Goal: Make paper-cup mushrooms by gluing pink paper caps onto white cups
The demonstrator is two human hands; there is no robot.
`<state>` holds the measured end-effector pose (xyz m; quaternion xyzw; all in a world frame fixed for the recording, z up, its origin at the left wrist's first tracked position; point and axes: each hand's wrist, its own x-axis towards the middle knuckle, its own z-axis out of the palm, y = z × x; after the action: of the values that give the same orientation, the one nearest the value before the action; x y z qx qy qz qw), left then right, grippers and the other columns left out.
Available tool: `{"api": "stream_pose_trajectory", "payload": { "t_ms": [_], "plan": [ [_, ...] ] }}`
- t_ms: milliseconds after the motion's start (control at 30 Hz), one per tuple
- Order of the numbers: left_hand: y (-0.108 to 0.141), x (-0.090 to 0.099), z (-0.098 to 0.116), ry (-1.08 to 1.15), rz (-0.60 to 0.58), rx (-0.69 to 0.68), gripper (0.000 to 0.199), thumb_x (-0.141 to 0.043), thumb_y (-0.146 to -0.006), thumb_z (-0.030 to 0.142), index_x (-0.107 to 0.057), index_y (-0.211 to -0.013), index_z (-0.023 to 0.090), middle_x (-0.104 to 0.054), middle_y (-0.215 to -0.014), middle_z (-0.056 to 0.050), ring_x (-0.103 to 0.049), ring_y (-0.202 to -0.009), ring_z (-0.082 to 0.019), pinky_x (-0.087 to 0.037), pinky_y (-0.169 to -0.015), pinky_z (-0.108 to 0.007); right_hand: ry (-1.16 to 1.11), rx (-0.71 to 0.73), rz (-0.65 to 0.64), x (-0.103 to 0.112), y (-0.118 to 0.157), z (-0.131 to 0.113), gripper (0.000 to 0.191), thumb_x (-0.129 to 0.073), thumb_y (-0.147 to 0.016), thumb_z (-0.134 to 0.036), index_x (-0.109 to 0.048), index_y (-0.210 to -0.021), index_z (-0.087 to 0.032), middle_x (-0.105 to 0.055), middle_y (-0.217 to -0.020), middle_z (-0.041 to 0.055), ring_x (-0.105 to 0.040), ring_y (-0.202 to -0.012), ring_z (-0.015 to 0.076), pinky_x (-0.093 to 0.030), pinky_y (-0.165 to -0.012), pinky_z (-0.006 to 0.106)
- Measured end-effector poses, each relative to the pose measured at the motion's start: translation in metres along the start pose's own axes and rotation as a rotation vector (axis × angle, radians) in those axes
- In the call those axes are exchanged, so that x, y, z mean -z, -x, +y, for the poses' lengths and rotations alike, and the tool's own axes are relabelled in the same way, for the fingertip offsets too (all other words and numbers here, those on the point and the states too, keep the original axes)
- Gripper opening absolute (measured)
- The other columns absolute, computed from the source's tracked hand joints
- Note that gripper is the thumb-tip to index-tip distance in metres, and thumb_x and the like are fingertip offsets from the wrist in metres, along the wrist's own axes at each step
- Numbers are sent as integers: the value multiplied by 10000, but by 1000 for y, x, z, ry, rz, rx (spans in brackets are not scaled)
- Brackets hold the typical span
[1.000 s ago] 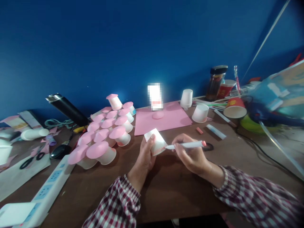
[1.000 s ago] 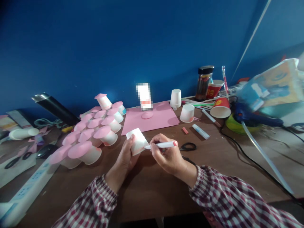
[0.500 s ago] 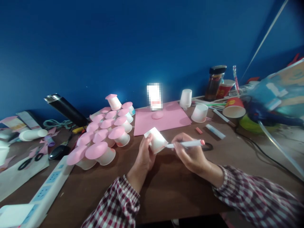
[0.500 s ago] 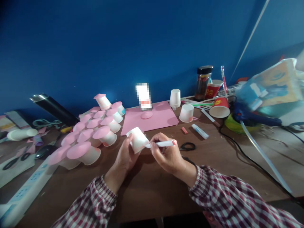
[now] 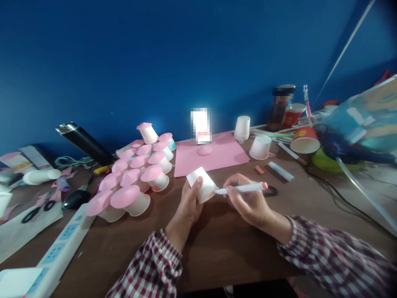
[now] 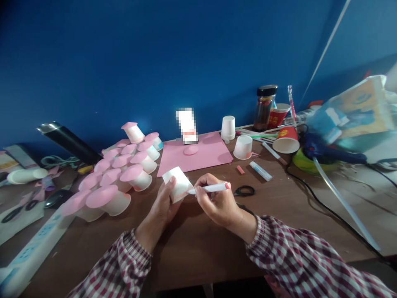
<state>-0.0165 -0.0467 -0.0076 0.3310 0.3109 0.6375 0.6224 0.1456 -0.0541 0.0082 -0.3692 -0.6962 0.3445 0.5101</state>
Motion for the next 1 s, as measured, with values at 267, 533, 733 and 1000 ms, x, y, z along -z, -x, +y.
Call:
{"api": "stream_pose_trajectory", "payload": {
  "t_ms": [267, 533, 733, 1000],
  "plan": [
    [-2, 1, -1, 10, 23, 13, 232, -665, -818, 356, -599, -904, 152, -604, -764, -10, -582, -698, -124, -483, -692, -270, 31, 14, 13, 0, 0, -1, 114, -502, -890, -221, -553, -793, -191, -572, -631, -9, -481, -516, 107, -374, -483, 228],
    [-1, -2, 3, 21, 115, 91, 326, -690, -761, 361, -623, -968, 119, -651, -924, -85, -608, -811, -170, -501, -716, -281, 73, 26, 45, 0, 0, 0, 115, -503, -883, -207, -551, -780, -189, -560, -631, -13, -475, -525, 106, -372, -493, 228],
    [0, 0, 1, 2, 50, 42, 309, -691, -778, 385, -603, -947, 142, -629, -850, -54, -601, -761, -153, -507, -699, -273, 67, 26, 33, 0, -1, -2, 112, -507, -880, -207, -552, -780, -186, -558, -623, -14, -465, -512, 101, -366, -485, 227],
    [-1, 0, 0, 46, 12, 10, 227, -702, -787, 325, -592, -868, 144, -574, -735, -3, -566, -684, -116, -490, -656, -245, 56, 8, 40, 0, -1, 1, 132, -503, -895, -233, -549, -780, -191, -563, -630, -12, -464, -517, 103, -364, -488, 230]
  ]
}}
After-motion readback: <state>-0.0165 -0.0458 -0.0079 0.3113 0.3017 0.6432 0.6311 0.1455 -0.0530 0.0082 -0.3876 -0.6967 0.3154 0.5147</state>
